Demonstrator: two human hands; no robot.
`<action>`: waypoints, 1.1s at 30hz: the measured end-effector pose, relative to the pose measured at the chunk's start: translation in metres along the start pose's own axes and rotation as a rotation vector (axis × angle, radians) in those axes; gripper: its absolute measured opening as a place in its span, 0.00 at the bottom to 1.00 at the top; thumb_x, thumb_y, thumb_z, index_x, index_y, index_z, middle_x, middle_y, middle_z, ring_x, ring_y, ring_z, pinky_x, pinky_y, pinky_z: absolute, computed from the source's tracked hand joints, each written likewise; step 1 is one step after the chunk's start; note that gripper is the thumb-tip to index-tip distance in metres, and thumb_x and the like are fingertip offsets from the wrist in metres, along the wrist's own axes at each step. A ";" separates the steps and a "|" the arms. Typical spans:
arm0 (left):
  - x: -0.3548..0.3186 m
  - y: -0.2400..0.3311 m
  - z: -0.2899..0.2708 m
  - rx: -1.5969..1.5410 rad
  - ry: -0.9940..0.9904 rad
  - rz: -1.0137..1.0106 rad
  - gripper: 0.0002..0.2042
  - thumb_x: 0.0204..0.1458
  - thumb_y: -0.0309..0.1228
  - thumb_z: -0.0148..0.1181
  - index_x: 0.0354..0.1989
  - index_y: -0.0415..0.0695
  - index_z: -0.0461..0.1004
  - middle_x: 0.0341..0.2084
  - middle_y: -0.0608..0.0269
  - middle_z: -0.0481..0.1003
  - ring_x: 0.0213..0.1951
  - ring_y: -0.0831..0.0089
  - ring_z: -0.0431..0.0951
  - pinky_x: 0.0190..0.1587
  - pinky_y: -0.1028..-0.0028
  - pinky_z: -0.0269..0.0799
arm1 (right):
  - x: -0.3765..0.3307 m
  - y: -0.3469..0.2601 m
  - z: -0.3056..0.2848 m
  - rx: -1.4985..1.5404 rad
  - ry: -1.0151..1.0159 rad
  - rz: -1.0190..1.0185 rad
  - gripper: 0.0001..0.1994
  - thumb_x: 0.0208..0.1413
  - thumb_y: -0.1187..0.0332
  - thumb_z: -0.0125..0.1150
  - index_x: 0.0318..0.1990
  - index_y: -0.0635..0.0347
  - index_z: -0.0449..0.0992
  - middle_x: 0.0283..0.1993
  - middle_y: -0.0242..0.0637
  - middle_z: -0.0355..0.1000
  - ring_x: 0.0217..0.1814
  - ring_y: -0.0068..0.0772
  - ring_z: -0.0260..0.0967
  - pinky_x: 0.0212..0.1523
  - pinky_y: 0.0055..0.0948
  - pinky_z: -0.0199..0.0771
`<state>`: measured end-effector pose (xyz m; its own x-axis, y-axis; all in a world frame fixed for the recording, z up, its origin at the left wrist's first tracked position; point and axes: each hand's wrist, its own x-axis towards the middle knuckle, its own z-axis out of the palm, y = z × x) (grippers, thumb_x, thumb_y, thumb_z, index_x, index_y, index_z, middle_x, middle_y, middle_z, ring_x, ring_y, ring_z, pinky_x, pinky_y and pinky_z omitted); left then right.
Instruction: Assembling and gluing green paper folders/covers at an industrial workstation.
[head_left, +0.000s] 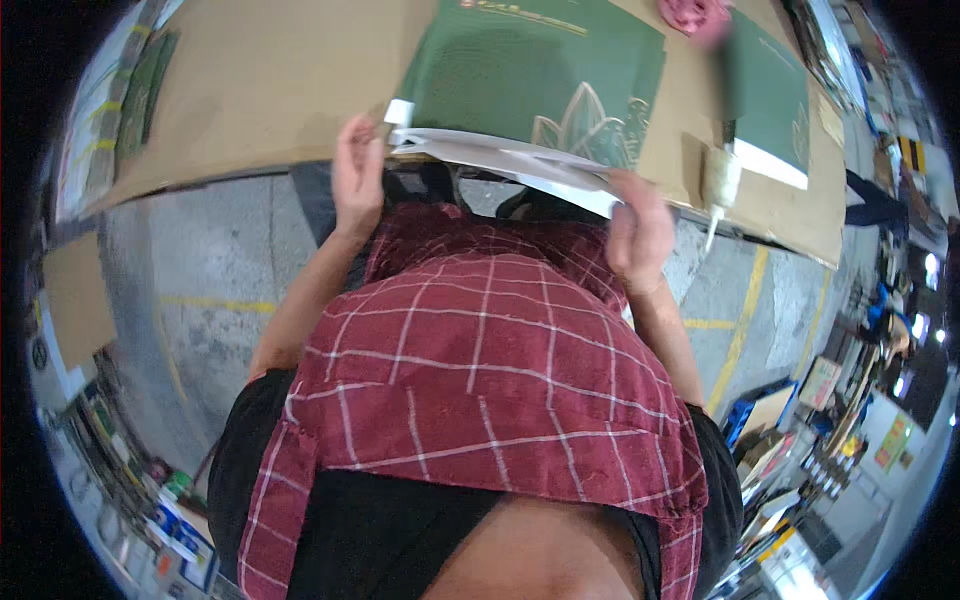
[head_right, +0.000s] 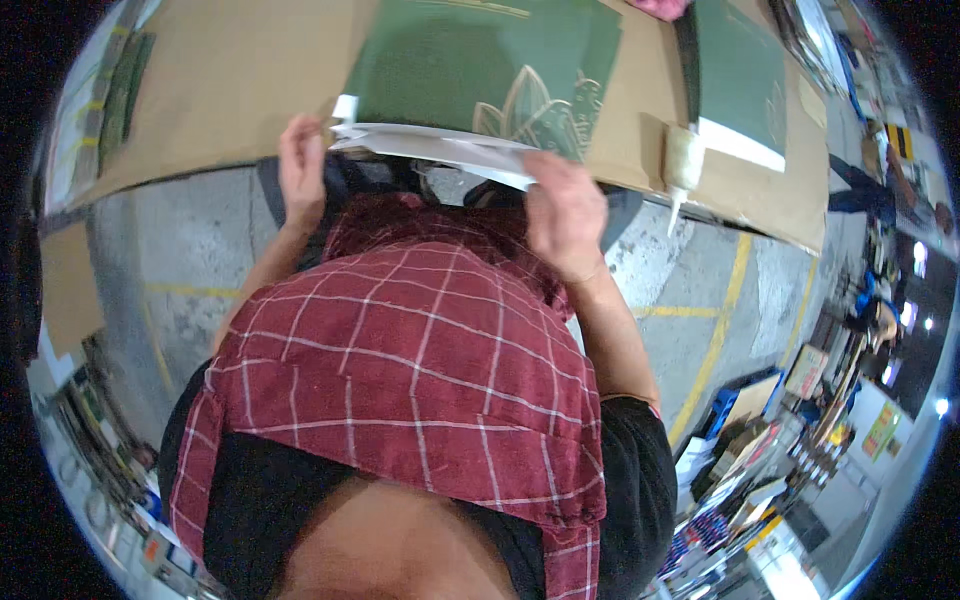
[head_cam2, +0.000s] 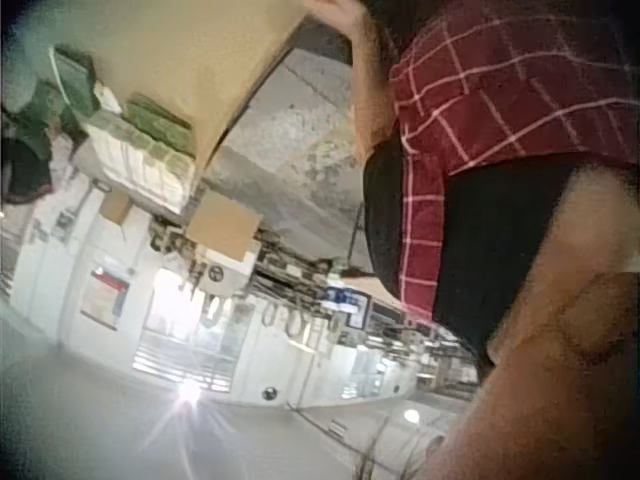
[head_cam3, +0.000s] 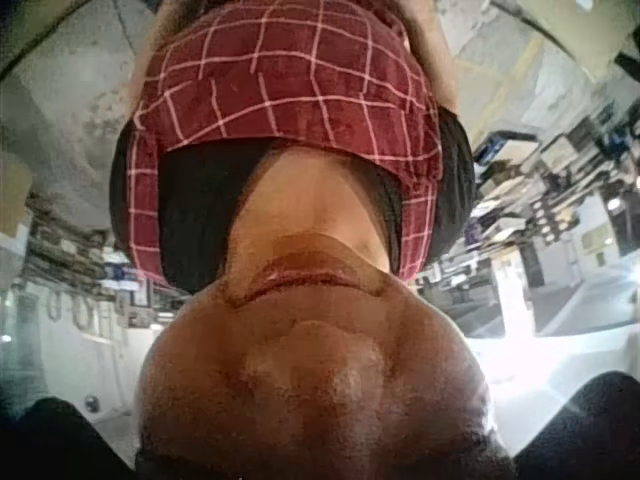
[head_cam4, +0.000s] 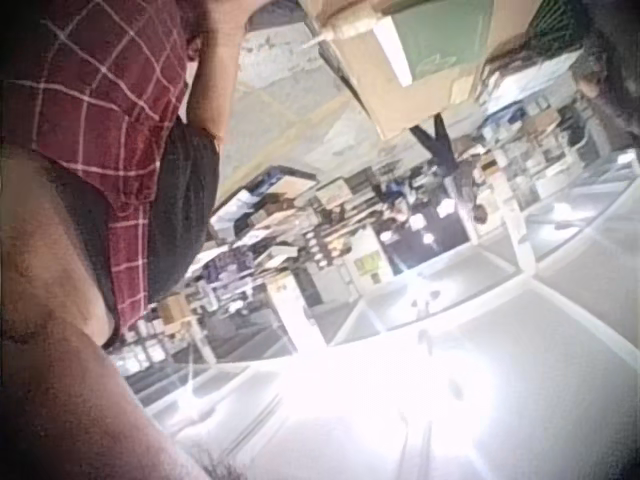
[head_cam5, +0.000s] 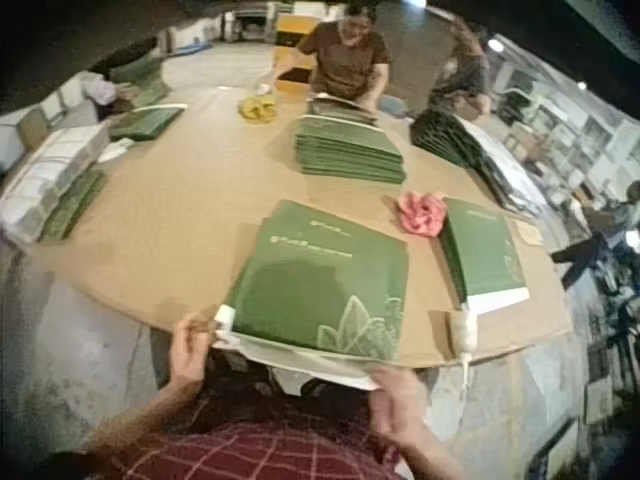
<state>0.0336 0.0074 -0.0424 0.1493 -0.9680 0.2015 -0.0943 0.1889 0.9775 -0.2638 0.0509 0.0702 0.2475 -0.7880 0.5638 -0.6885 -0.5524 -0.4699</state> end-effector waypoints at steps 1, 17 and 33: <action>0.003 0.014 0.006 0.048 -0.075 0.008 0.17 0.54 0.29 0.45 0.52 0.37 0.56 0.43 0.57 0.64 0.45 0.73 0.65 0.48 0.75 0.60 | 0.006 -0.006 0.012 0.007 -0.123 -0.005 0.12 0.46 0.81 0.46 0.40 0.64 0.68 0.37 0.45 0.70 0.38 0.37 0.69 0.40 0.31 0.68; 0.045 -0.039 0.045 0.089 -0.594 0.234 0.07 0.42 0.22 0.48 0.32 0.39 0.67 0.25 0.60 0.68 0.30 0.70 0.68 0.34 0.71 0.64 | 0.082 0.044 0.127 0.064 -1.113 0.179 0.17 0.43 0.68 0.54 0.44 0.58 0.67 0.42 0.45 0.69 0.44 0.41 0.66 0.45 0.35 0.65; 0.116 -0.023 0.058 0.137 -0.698 -0.133 0.09 0.46 0.24 0.54 0.37 0.40 0.69 0.26 0.62 0.72 0.29 0.73 0.72 0.31 0.75 0.68 | 0.102 0.057 0.133 -0.106 -0.701 -0.006 0.16 0.50 0.61 0.48 0.39 0.64 0.64 0.28 0.51 0.70 0.31 0.52 0.68 0.32 0.45 0.67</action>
<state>-0.0044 -0.1186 -0.0451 -0.4909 -0.8697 -0.0502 -0.2481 0.0844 0.9651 -0.1874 -0.0975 0.0108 0.6076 -0.7939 -0.0211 -0.7395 -0.5559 -0.3796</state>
